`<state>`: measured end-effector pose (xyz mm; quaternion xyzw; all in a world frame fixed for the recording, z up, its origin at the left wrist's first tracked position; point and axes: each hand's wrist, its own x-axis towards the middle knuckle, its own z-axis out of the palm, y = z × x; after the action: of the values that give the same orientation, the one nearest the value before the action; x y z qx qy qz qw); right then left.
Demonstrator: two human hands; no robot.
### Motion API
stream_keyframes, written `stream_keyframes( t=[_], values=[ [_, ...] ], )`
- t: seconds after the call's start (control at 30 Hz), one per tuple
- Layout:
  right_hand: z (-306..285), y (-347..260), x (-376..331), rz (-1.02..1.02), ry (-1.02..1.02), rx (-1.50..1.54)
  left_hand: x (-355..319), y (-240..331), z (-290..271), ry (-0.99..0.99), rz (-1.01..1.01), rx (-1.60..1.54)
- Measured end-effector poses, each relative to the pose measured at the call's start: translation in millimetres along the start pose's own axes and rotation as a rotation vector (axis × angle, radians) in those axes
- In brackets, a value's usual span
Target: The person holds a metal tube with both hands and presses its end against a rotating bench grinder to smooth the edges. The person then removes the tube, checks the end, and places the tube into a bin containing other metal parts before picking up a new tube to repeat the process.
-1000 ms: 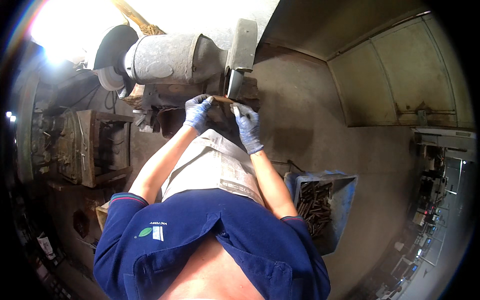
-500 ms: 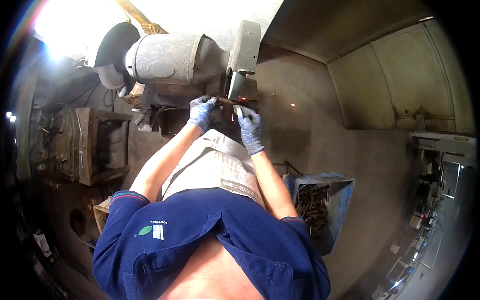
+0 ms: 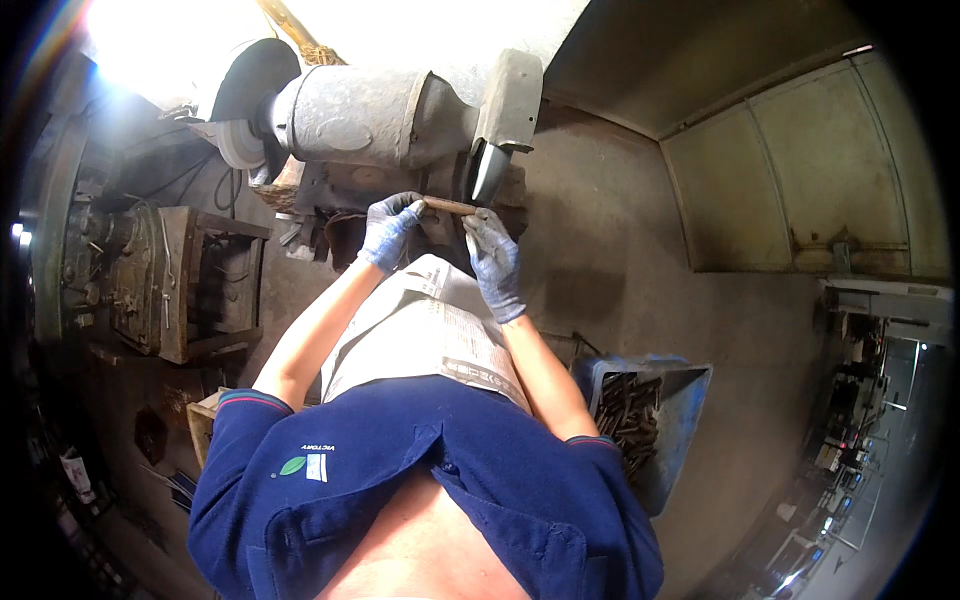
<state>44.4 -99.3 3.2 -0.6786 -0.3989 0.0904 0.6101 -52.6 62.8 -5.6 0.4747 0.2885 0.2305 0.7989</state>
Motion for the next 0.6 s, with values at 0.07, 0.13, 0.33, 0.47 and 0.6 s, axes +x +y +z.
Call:
stream_keyframes(
  t=[0.07,0.13,0.33,0.47,0.6],
  values=[
    [-9,-35,-5,-0.147,-0.045,-0.228,-14,6,-4,-0.053,0.036,0.014],
    [-11,-49,-14,-0.171,-0.005,-0.181,-27,17,-4,-0.118,0.023,0.005],
    [-18,-94,-25,-0.288,0.018,-0.327,-59,50,4,-0.225,0.040,-0.066],
    [-19,-110,-39,-0.344,0.037,-0.413,-65,50,2,-0.268,0.056,0.024],
    [-25,-137,-64,-0.245,0.100,-0.463,-86,56,22,-0.383,-0.012,-0.036]
  ],
)
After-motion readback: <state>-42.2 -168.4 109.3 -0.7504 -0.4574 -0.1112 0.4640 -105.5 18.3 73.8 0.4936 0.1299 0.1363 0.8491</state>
